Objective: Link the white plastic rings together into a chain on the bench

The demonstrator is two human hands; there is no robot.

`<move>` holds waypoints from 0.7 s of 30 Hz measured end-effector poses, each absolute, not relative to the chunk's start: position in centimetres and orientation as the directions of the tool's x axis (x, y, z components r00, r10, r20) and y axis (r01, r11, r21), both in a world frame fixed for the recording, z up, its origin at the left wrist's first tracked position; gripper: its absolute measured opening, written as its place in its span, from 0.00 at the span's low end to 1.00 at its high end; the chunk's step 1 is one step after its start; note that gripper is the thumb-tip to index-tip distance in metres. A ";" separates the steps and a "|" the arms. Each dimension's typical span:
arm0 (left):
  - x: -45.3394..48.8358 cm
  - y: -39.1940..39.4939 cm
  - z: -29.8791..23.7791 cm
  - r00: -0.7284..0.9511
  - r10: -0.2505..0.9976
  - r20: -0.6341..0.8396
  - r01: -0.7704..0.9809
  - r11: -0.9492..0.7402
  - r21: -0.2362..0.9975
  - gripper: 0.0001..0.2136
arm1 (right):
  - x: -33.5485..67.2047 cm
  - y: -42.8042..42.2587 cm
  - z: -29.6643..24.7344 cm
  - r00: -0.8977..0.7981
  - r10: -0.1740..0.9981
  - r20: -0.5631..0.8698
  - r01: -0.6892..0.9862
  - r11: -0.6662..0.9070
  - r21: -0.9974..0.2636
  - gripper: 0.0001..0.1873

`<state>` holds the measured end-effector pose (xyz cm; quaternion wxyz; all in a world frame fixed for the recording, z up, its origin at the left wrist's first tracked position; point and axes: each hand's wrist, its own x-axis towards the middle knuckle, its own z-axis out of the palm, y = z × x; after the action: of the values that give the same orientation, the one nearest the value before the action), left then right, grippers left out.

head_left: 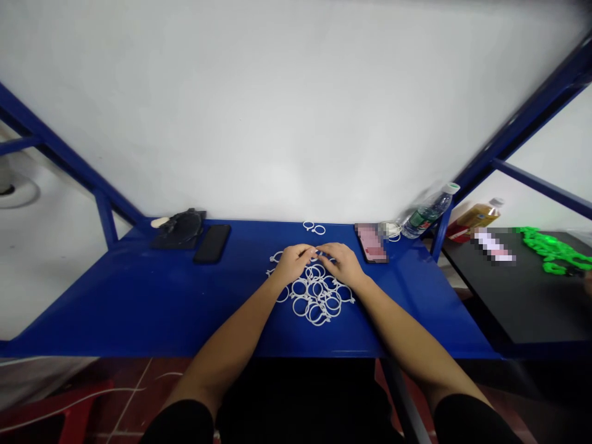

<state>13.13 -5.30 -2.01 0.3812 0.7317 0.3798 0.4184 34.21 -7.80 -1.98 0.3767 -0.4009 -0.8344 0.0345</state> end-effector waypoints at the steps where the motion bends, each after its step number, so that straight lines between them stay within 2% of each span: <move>1: 13.1 -5.4 -2.0 0.369 0.869 0.331 0.227 -0.430 0.874 0.14 | 34.3 -7.8 -2.1 -0.369 0.705 0.605 0.658 0.658 -0.366 0.12; 5: 13.3 -6.1 -1.6 0.386 0.825 0.413 0.230 -0.519 0.823 0.12 | 34.6 -7.5 -2.5 -0.237 0.744 0.624 0.711 0.571 -0.410 0.09; 8: 13.4 -6.3 -1.5 0.393 0.769 0.504 0.290 -0.623 0.726 0.11 | 34.6 -7.5 -2.5 -0.200 0.746 0.635 0.706 0.559 -0.434 0.09; 14: 13.1 -5.6 -1.8 0.396 0.622 0.675 0.440 -0.774 0.455 0.06 | 34.2 -7.6 -1.6 -0.233 0.659 0.715 0.640 0.657 -0.397 0.09; 21: 13.2 -5.9 -1.4 0.406 0.564 0.719 0.493 -0.798 0.347 0.06 | 34.0 -7.8 -1.3 -0.369 0.675 0.639 0.545 0.714 -0.440 0.11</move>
<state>13.18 -5.91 -1.39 0.0399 0.8375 0.3153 0.4445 34.03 -7.82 -1.28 0.4225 -0.3703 -0.8236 0.0774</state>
